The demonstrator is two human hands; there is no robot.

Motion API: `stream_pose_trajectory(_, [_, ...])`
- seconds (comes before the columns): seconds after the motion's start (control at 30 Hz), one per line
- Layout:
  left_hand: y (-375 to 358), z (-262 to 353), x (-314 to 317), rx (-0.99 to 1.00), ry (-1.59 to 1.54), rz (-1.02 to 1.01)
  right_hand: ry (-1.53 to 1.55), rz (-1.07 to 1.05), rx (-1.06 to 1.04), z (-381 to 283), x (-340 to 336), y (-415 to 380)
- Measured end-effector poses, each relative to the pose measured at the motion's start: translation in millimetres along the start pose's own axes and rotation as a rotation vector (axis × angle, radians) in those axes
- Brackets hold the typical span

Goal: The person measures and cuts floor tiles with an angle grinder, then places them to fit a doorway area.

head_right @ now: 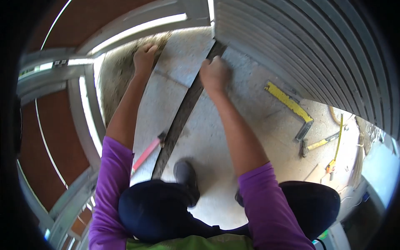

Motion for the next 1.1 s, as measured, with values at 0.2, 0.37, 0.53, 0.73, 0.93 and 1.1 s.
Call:
stream_pose_trajectory(0.2, [-153,5,-125,0.006,0.086,0.009,-0.286,-0.238,-0.161,14,-94,-45])
stream_pose_trajectory(0.37, [-448,-54,-257,-0.155,0.292,-0.588,-0.524,-0.521,-0.296,57,-249,-115])
stream_pose_trajectory(0.53, [-741,38,-504,-0.124,0.29,-1.034,-0.493,-0.59,-0.171,14,-459,-210])
stream_pose_trajectory(0.73, [-910,165,-732,-1.785,-0.084,-0.365,-0.363,-0.753,0.233,26,-548,-323])
stream_pose_trajectory(0.93, [-957,252,-742,-1.829,-0.232,-0.125,-0.319,-0.893,0.07,-40,-514,-363])
stream_pose_trajectory(1.1, [-946,284,-729,-1.745,-0.295,-0.138,-0.124,-0.962,0.175,-121,-475,-364])
Point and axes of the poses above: each hand's wrist, its own y-axis towards the middle knuckle, its own x-axis out of the palm, z = x × y, the point moved 10 cm from there along y, towards the middle knuckle, and after that the axes turned 10 degrees about z, right-handed, at the moved point
